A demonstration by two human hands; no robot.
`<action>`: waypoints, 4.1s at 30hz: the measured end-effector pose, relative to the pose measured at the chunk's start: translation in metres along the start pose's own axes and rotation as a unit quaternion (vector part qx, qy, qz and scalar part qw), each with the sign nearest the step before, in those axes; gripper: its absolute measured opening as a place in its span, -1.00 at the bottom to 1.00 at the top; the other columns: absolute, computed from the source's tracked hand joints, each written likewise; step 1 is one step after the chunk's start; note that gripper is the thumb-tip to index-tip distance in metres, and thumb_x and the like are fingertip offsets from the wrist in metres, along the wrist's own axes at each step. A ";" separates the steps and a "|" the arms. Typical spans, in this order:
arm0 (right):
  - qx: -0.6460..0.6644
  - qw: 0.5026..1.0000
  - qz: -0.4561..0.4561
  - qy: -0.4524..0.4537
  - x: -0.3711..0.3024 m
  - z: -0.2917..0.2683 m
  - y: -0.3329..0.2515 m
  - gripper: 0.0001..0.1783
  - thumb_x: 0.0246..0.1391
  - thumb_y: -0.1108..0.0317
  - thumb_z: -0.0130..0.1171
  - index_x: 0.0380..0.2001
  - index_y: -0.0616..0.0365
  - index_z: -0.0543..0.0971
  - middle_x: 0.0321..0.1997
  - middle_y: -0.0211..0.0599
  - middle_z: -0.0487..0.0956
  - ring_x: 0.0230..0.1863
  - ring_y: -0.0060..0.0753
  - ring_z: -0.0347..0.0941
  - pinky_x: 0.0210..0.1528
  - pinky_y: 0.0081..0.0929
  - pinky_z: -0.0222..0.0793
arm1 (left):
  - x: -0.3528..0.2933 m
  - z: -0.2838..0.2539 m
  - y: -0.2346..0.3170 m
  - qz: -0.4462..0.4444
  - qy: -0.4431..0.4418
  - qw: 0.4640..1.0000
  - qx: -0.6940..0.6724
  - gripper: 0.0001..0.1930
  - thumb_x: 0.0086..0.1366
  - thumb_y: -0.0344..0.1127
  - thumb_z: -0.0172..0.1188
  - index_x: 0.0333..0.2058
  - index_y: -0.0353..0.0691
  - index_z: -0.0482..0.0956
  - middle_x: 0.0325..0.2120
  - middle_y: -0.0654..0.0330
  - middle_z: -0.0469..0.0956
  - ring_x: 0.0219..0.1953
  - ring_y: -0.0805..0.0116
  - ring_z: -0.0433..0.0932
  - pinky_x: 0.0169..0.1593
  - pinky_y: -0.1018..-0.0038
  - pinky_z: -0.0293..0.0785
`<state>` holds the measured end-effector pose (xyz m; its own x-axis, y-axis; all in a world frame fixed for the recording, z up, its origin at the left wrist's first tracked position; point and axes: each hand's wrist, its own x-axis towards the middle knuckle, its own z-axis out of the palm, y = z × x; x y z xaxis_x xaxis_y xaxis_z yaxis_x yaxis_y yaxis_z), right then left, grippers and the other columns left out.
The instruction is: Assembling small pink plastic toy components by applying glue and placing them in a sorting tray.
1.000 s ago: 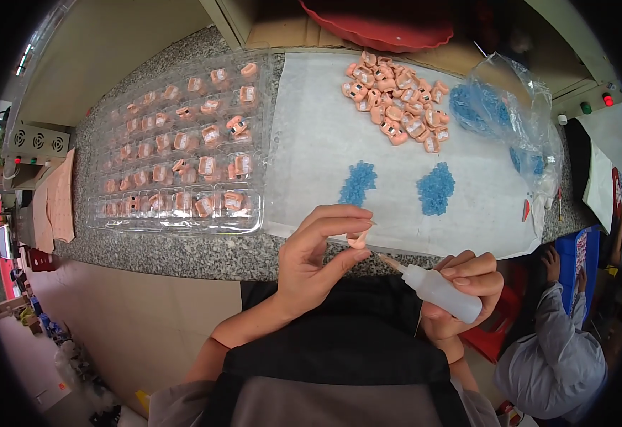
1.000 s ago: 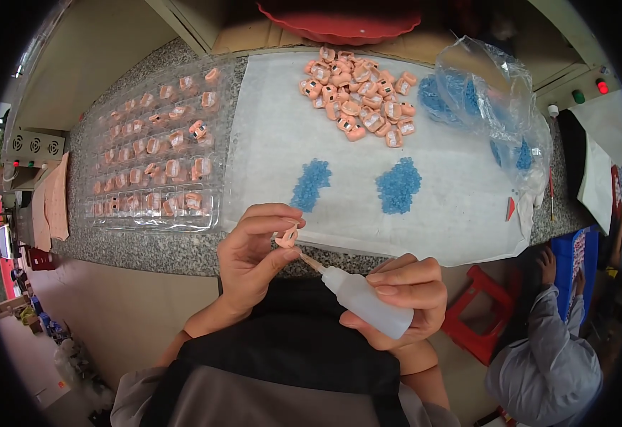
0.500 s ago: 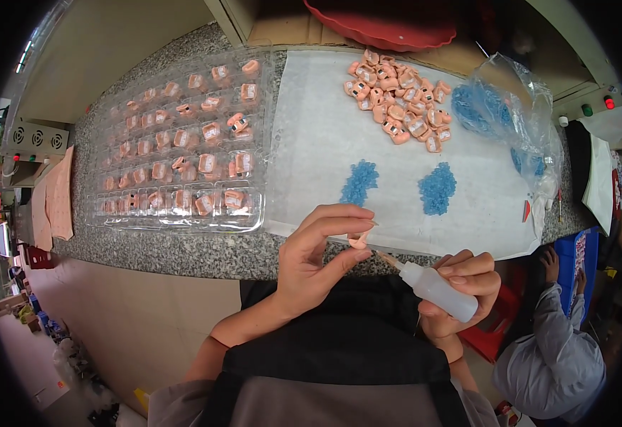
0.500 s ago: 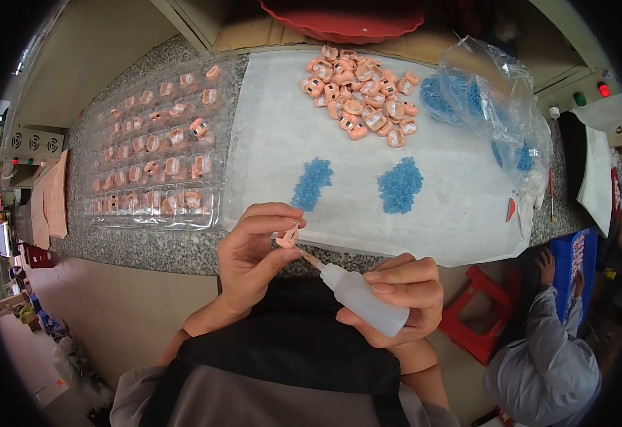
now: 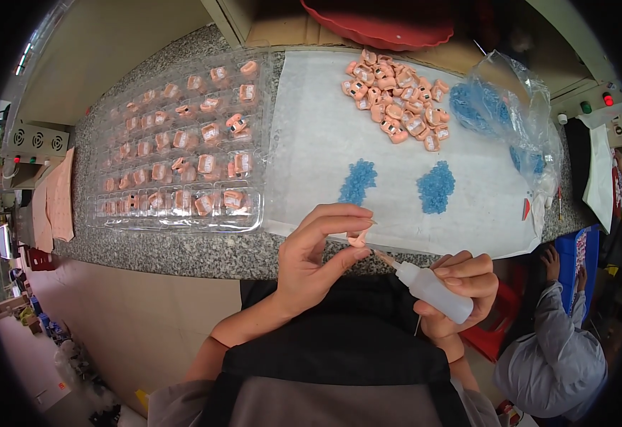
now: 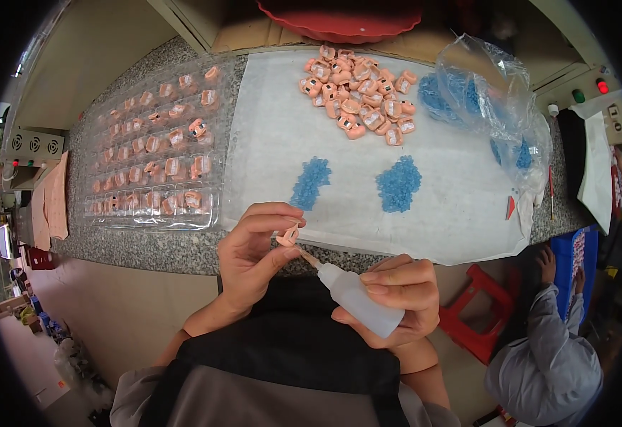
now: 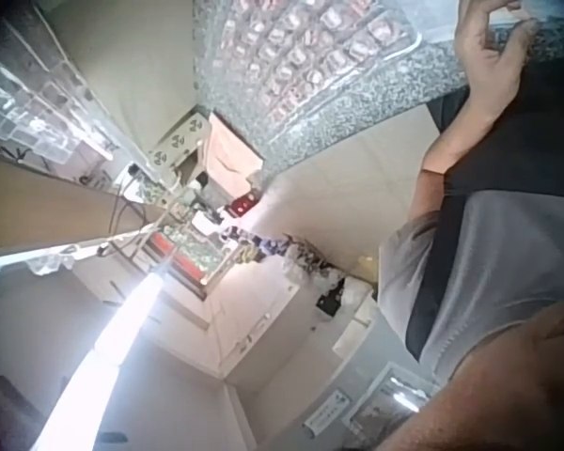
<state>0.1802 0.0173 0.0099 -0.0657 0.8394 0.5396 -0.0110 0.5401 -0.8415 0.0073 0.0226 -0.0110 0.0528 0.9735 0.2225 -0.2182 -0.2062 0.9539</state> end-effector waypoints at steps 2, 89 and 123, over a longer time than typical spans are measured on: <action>-0.002 1.000 0.001 -0.001 0.000 -0.001 0.000 -0.52 -0.50 0.42 0.38 -0.46 0.11 0.32 -0.43 -0.32 0.33 -0.52 -0.53 0.34 -0.47 -0.65 0.31 | 0.000 0.001 -0.001 -0.001 0.002 1.000 0.000 -0.71 -0.09 -0.65 0.07 -0.30 -0.37 0.37 -0.22 0.01 0.30 -0.19 0.30 0.34 -0.10 0.45 0.25; 0.218 0.940 0.263 -0.004 0.001 0.030 0.026 -0.86 -0.32 0.58 0.20 -0.57 0.24 0.47 -0.38 -0.26 0.39 -0.38 -0.52 0.33 -0.31 -0.64 0.27 | -0.002 0.013 -0.004 0.189 0.042 0.950 0.247 -0.73 -0.13 -0.65 0.15 -0.39 -0.26 0.39 -0.36 0.06 0.34 -0.35 0.33 0.38 -0.35 0.57 0.35; 0.056 0.958 0.281 -0.022 -0.005 0.040 0.008 -0.66 -0.28 0.64 0.13 -0.29 0.28 0.41 -0.29 -0.23 0.37 -0.50 -0.58 0.34 -0.48 -0.71 0.27 | -0.002 0.004 -0.003 0.038 0.053 0.976 0.206 -0.78 -0.08 -0.60 0.11 -0.38 -0.29 0.43 -0.32 0.00 0.42 -0.25 0.30 0.41 -0.28 0.53 0.36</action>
<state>0.1408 0.0146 -0.0007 -0.1341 0.9910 0.0019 -0.0684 -0.0073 -0.9976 0.0118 0.0203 -0.0133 -0.0536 0.9538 0.2955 0.1948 -0.2803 0.9399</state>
